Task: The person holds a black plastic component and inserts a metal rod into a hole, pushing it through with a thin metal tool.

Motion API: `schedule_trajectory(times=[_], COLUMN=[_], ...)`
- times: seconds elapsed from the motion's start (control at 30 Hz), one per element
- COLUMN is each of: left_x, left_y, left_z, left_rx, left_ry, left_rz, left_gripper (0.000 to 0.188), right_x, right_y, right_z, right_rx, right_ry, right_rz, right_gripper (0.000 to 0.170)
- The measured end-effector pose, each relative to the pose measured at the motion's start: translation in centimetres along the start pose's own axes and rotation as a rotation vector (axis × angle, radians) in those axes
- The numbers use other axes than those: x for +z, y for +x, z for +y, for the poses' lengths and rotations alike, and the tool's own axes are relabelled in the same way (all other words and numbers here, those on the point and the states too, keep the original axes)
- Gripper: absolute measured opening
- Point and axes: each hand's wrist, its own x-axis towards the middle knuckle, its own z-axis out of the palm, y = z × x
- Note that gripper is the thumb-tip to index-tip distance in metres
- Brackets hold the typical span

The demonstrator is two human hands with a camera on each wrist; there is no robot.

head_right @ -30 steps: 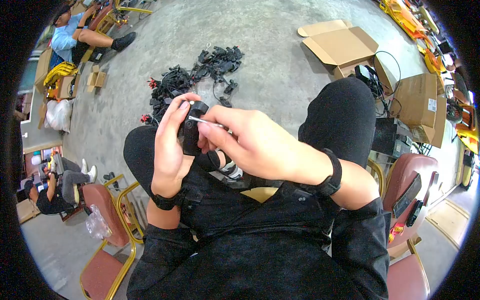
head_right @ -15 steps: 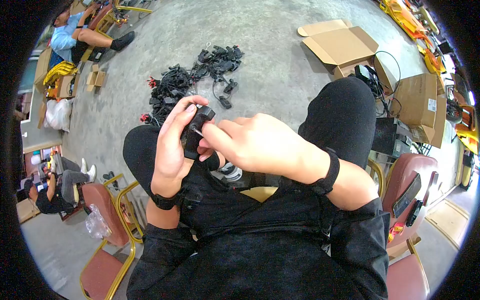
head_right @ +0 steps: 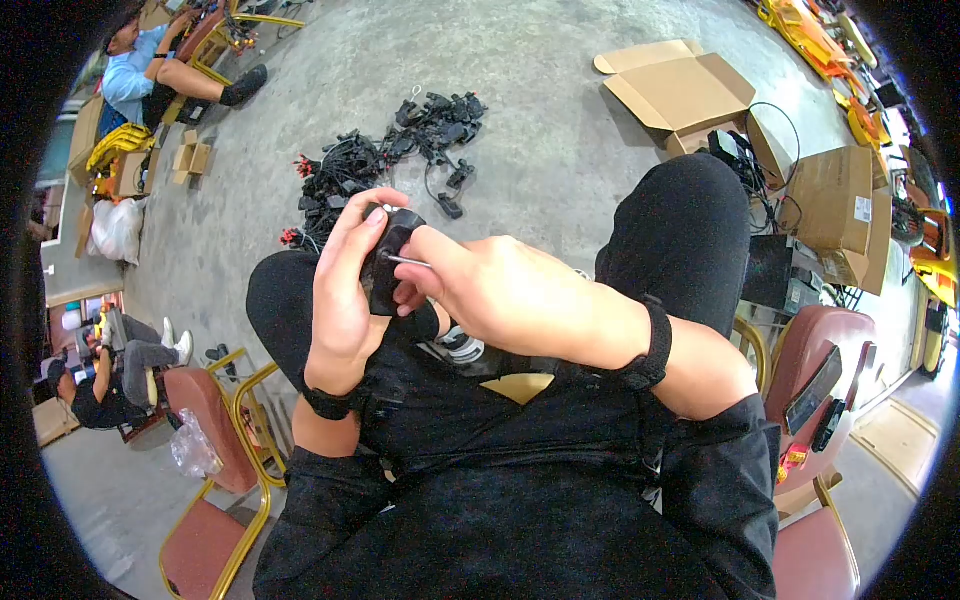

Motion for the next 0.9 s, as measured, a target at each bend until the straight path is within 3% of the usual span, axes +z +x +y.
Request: schedule_trajectory(times=[0.03, 0.07, 0.13, 0.17, 0.23, 0.37, 0.43, 0.53, 0.7, 0.9], left_x=[0.0, 0.1, 0.2, 0.2, 0.2, 0.6, 0.2, 0.1, 0.1, -0.1], left_y=[-0.1, -0.1, -0.1, 0.0, 0.0, 0.1, 0.1, 0.0, 0.0, 0.1], left_z=[-0.1, -0.1, -0.2, -0.3, -0.4, -0.5, -0.3, -0.1, -0.1, -0.2], left_rx=[0.057, 0.114, 0.175, 0.236, 0.247, 0.260, 0.234, 0.192, 0.158, 0.125], left_ry=[0.048, 0.096, 0.160, 0.223, 0.218, 0.180, 0.142, 0.102, 0.136, 0.125], left_rz=[0.012, 0.023, 0.054, 0.086, 0.090, 0.152, 0.096, 0.049, 0.050, 0.048], left_gripper=[0.022, 0.023, 0.023, 0.023, 0.023, 0.023, 0.023, 0.023, 0.022, 0.022], right_x=[0.4, -0.1, -2.2, -2.1, -1.5, -1.4, -1.5, -1.9, -1.5, -1.2], right_y=[0.2, 0.1, 0.9, 0.7, 0.5, 0.5, 0.4, 0.6, 0.4, 0.3], right_z=[0.0, -0.2, -2.3, -1.9, -0.8, -0.3, 0.2, 0.0, 0.8, 0.9], right_rx=[0.007, 0.007, 0.504, 0.504, 0.623, 0.565, -0.135, -0.194, -0.212, -0.340], right_ry=[0.234, 0.235, 0.542, 0.542, 0.971, 0.991, 0.005, -0.189, -0.215, -0.435], right_rz=[0.101, 0.101, -0.178, -0.178, -0.191, -0.177, 0.023, 0.031, 0.011, 0.032], right_gripper=[0.022, 0.022, 0.027, 0.027, 0.033, 0.028, 0.018, 0.017, 0.018, 0.028])
